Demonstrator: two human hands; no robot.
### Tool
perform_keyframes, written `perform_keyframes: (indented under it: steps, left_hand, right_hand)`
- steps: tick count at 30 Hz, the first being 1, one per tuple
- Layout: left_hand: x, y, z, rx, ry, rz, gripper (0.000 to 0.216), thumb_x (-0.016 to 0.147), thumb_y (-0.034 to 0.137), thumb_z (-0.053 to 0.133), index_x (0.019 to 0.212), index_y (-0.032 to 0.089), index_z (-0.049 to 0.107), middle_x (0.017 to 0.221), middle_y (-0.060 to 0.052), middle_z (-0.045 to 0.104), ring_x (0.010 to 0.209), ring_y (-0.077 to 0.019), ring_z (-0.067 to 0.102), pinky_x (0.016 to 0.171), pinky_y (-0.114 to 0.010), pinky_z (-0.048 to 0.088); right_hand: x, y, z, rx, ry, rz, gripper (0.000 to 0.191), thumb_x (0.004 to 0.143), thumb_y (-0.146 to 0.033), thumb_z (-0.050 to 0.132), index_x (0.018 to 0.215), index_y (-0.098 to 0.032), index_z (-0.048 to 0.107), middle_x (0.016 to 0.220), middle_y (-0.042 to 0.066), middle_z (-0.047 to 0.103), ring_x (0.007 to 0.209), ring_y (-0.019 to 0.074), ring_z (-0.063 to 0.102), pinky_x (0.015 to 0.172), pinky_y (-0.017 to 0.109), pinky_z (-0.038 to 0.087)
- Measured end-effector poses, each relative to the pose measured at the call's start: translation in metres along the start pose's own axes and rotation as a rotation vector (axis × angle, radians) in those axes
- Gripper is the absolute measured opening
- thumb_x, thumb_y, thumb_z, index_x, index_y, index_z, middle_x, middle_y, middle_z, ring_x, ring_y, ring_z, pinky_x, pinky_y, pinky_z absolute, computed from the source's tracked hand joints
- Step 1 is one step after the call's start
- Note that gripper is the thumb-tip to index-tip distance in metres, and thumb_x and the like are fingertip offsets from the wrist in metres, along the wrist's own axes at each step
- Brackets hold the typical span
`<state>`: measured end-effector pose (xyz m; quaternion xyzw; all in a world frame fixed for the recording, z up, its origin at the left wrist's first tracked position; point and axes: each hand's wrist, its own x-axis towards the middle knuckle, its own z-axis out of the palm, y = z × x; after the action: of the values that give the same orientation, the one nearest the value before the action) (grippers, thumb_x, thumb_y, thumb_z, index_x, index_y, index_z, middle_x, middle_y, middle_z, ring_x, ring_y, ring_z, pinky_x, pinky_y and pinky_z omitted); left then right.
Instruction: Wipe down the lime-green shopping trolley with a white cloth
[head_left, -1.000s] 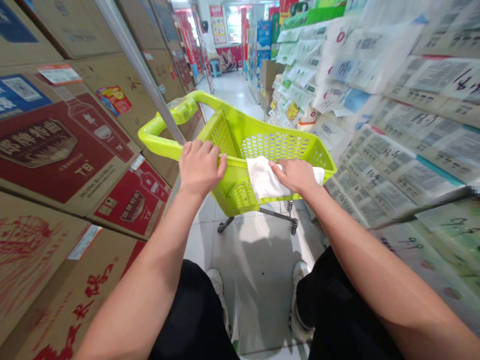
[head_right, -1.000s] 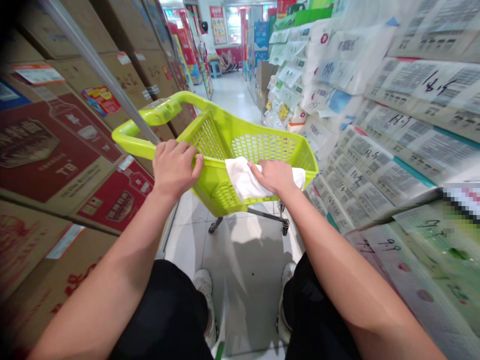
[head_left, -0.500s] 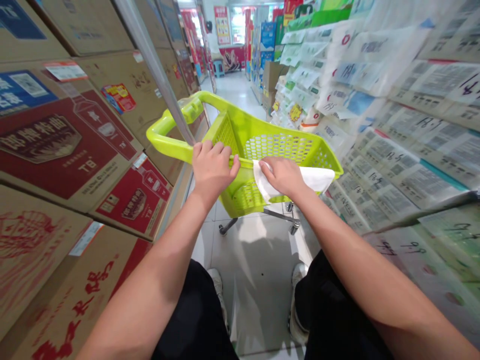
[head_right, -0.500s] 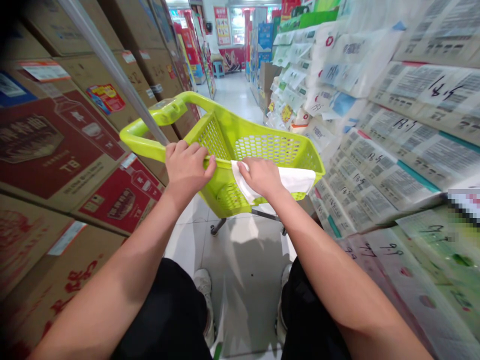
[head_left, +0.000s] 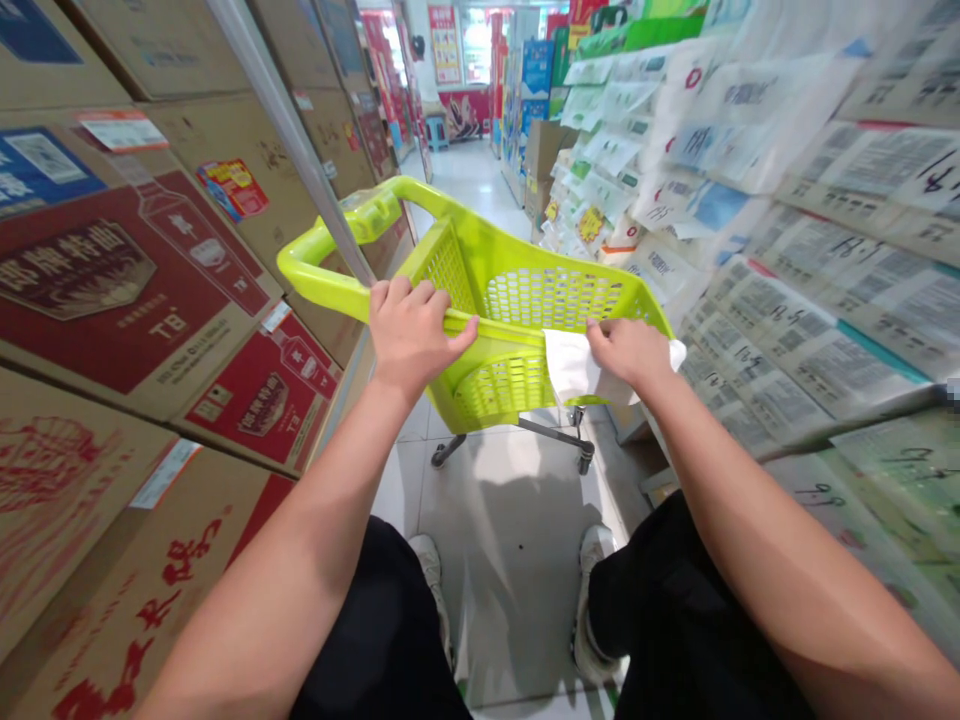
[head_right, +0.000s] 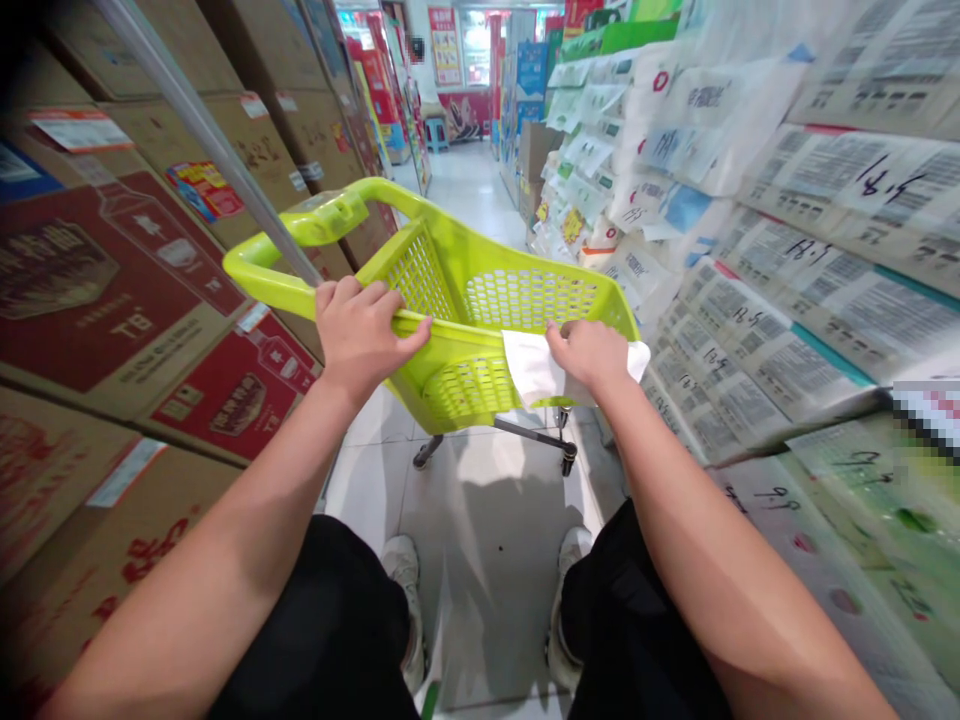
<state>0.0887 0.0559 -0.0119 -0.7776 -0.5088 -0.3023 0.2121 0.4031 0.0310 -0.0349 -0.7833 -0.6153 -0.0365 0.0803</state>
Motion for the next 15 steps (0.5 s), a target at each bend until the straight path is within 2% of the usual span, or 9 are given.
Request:
perform_keyframes:
  steps: [4,9,11,13,15]
  left_hand:
    - [0.0,0.009,-0.002,-0.001,-0.009,0.019,0.041,0.082,0.065,0.065,0.086,0.024,0.062,0.092,-0.01,0.066,0.105,-0.0356,0.052,0.1,-0.056,0.033]
    - [0.0,0.02,-0.003,0.026,0.007,0.033,0.032,0.084,0.056,0.066,0.089,0.025,0.064,0.094,-0.01,0.066,0.104,-0.0355,0.053,0.098,-0.055,0.035]
    - [-0.001,0.02,-0.003,0.041,0.009,0.038,0.026,0.086,0.051,0.065,0.089,0.026,0.064,0.094,-0.01,0.067,0.102,-0.0354,0.054,0.096,-0.054,0.035]
    - [-0.002,0.016,-0.004,0.038,0.005,0.044,0.023,0.086,0.049,0.065,0.088,0.026,0.066,0.092,-0.01,0.067,0.101,-0.0354,0.054,0.095,-0.054,0.036]
    - [-0.002,0.011,-0.007,0.027,0.002,0.039,0.024,0.085,0.05,0.066,0.087,0.026,0.066,0.091,-0.011,0.067,0.101,-0.0357,0.055,0.095,-0.054,0.036]
  right_hand:
    - [-0.01,-0.021,0.002,0.025,0.092,-0.078,0.065,0.104,-0.058,0.027,0.111,-0.021,0.08,0.101,0.017,0.078,0.096,0.032,0.072,0.078,0.036,0.042]
    - [-0.026,-0.085,-0.001,0.14,0.23,-0.353,0.059,0.106,-0.056,0.028,0.113,-0.02,0.074,0.111,0.013,0.078,0.102,0.0291,0.069,0.085,0.036,0.039]
    - [-0.031,-0.104,-0.004,0.176,0.243,-0.439,0.058,0.107,-0.054,0.025,0.116,-0.019,0.07,0.113,0.013,0.077,0.102,0.0285,0.068,0.085,0.035,0.039]
    - [-0.033,-0.11,-0.006,0.174,0.219,-0.475,0.06,0.108,-0.056,0.023,0.117,-0.019,0.069,0.112,0.013,0.077,0.1,0.0286,0.069,0.082,0.034,0.039]
    - [-0.031,-0.103,-0.007,0.146,0.178,-0.448,0.065,0.107,-0.061,0.021,0.115,-0.019,0.071,0.109,0.014,0.077,0.098,0.0295,0.07,0.079,0.034,0.04]
